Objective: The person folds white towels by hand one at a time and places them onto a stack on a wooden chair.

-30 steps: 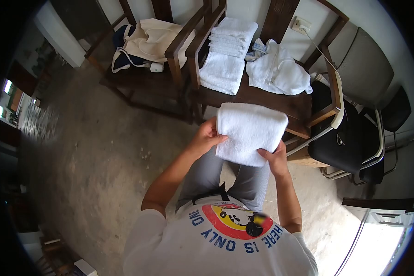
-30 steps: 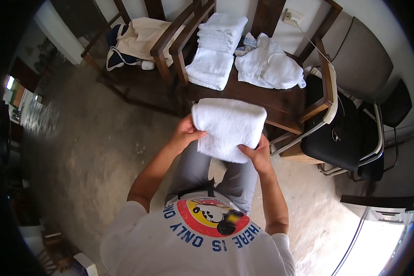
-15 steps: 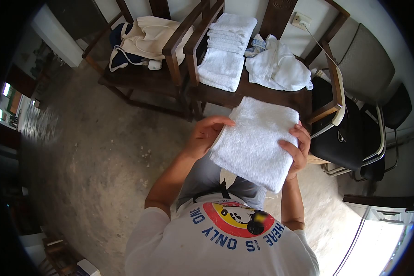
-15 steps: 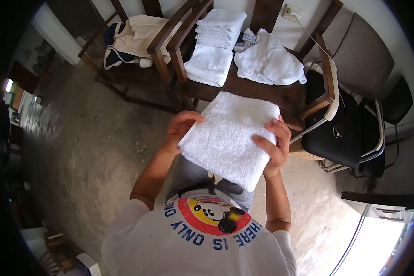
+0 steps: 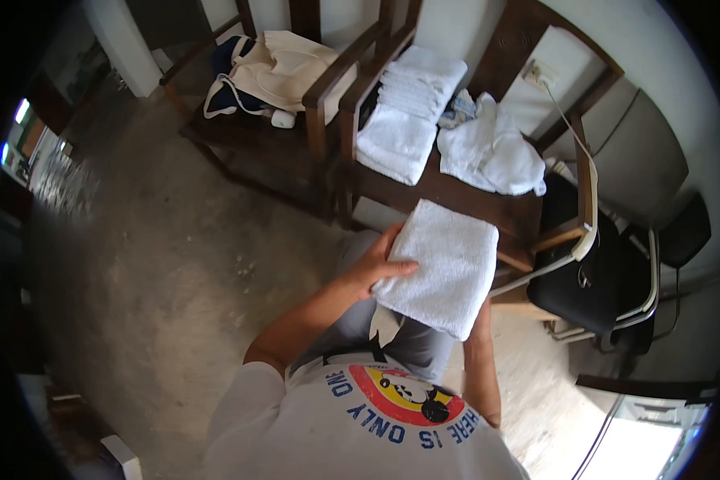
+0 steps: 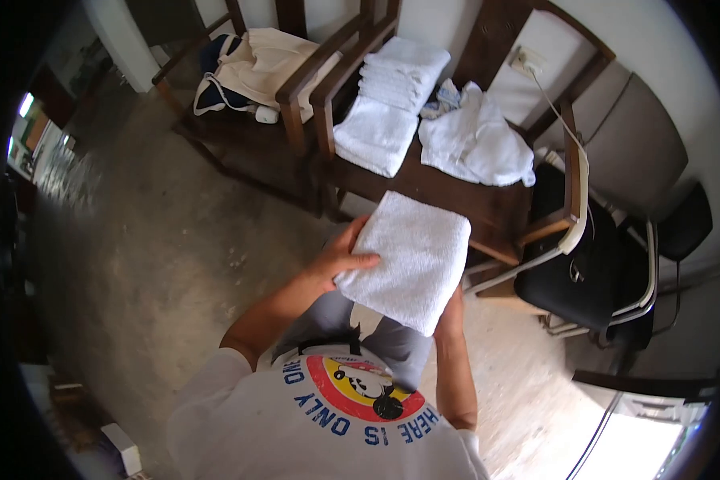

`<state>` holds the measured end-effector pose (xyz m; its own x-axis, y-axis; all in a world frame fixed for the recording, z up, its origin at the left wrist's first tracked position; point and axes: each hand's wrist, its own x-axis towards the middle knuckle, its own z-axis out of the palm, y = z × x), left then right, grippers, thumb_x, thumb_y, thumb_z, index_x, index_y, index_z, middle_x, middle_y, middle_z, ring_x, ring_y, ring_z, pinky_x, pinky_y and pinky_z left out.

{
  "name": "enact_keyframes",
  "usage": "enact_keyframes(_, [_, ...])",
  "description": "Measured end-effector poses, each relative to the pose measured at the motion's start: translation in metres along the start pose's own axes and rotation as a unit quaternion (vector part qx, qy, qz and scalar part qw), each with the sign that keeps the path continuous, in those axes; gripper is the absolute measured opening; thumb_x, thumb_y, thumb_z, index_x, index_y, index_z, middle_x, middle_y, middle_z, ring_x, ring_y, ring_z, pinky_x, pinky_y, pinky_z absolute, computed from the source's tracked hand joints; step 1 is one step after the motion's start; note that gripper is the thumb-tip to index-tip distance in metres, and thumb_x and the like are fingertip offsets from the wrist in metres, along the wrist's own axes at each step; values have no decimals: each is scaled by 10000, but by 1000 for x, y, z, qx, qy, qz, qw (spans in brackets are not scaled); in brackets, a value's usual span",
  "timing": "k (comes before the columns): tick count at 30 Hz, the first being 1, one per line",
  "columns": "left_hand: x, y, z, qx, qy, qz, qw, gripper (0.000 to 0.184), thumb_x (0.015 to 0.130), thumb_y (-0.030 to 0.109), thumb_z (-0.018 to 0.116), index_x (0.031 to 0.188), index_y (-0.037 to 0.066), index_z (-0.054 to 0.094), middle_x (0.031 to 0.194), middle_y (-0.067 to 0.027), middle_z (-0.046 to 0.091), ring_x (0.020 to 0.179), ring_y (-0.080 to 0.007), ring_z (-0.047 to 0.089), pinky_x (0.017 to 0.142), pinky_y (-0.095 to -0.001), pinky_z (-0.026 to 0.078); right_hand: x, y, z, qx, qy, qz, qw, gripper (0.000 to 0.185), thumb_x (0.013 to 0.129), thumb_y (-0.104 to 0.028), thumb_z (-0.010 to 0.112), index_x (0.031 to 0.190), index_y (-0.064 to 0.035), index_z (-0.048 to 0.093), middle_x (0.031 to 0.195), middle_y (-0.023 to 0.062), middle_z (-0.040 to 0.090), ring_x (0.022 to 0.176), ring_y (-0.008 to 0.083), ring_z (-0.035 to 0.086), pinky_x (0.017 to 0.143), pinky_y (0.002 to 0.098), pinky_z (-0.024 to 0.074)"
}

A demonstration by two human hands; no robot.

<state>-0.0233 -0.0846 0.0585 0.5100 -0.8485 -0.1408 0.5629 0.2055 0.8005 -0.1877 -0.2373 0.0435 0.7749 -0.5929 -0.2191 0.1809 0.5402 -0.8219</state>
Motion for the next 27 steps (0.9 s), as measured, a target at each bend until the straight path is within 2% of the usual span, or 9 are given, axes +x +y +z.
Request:
enact_keyframes(2, [4,-6,-4,38,-23,18,999,918,700,39,763,1435,58,213,1354,-114,395,1256,-215,385,1044,-349,321,-1,1,4,135,-35,103,985,647,903,-512,464,1362,-63,381,1304,117,500,1171,251,516,960,388,439])
enact_keyframes(5, [9,-22,-13,108,-54,79,989,945,706,32,764,1448,67,178,1368,-90,379,1281,-192,350,1052,-342,304,0,3,-15,178,-68,146,971,624,862,-332,568,1356,-6,367,1261,150,523,1122,282,547,962,399,447])
enact_keyframes(8, [15,-33,-21,143,-56,134,979,936,713,38,764,1447,65,183,1371,-96,382,1272,-190,365,1049,-338,314,4,1,-7,-92,-70,122,986,643,769,-174,651,1315,36,384,1202,159,543,1083,268,564,931,381,473])
enact_keyframes(9, [15,-31,-22,129,-40,128,982,911,717,46,758,1439,63,201,1346,-98,405,1247,-192,388,1040,-344,324,5,-1,1,-47,-50,144,987,662,704,-49,661,1294,64,383,1145,170,557,1022,262,590,877,352,507])
enact_keyframes(14, [28,-44,-51,127,103,72,984,780,765,120,730,1398,64,279,1234,-98,491,1132,-205,480,966,-369,390,36,-10,12,-47,-62,112,991,575,704,-7,594,1250,73,431,1059,160,586,909,250,627,785,333,540])
enact_keyframes(16, [36,-52,-69,410,183,176,876,671,762,163,710,1323,35,367,1178,-132,516,1043,-273,524,881,-414,416,58,-20,21,-84,-56,77,992,549,691,25,574,1226,56,454,1044,151,576,918,244,605,796,339,522])
enact_keyframes(18, [37,-52,-87,652,214,283,670,614,750,176,701,1269,14,415,1142,-145,532,1016,-304,530,853,-433,416,87,-30,32,-87,-63,55,993,554,702,38,562,1242,53,437,1065,151,569,925,251,603,810,354,517])
enact_keyframes(21, [43,-66,-97,668,252,218,665,491,734,185,680,1146,-4,492,1075,-152,555,998,-330,521,840,-458,407,135,-46,61,-82,-64,23,994,536,740,35,559,1257,50,419,1093,150,561,940,258,602,830,369,518])
enact_keyframes(27, [47,-64,-89,659,247,262,661,331,738,148,657,1019,7,554,1000,-152,583,956,-329,543,821,-438,426,235,-46,123,41,-110,-16,993,415,802,-87,612,1172,50,484,1048,128,601,934,238,616,816,371,529])
